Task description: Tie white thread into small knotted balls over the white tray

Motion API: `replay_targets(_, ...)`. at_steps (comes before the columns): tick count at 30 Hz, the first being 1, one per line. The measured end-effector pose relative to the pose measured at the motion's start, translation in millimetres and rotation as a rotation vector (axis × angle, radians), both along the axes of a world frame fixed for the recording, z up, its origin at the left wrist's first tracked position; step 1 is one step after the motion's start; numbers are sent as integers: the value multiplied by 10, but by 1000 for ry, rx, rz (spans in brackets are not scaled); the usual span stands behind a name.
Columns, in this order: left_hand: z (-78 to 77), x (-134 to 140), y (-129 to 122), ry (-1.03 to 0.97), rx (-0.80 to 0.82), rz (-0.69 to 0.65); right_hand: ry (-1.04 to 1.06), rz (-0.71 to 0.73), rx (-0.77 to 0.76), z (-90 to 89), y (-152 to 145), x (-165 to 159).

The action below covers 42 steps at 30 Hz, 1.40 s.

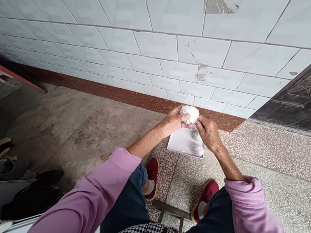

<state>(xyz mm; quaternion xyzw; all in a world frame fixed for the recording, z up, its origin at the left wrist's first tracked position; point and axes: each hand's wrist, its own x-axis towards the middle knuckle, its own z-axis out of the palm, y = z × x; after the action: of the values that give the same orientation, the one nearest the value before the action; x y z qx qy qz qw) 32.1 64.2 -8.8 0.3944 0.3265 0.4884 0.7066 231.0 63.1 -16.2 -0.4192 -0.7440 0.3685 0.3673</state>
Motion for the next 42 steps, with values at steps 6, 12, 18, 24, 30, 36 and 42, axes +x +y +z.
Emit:
replay_targets(6,-124,-41,105,217,127,215,-184,150,74,12,-123,-88)
replay_targets(12,-187,-76,142,419,213,93,42,149,30,226,-138,-35)
replay_targets(18,-109,-6,14,364,172,-185,208,-48,41,307,-50,105)
replay_targets(24,-73,20,-32,297,146,-331,240,-61,16,258,-21,120)
replay_targets(30,-4,14,-67,101,62,-257,252,-64,-16,175,25,114)
replay_targets(36,27,23,-39,-44,-48,-99,115,-59,26,74,44,66)
replay_targets(42,-22,16,35,-73,-79,76,-148,-15,115,-5,-2,3)
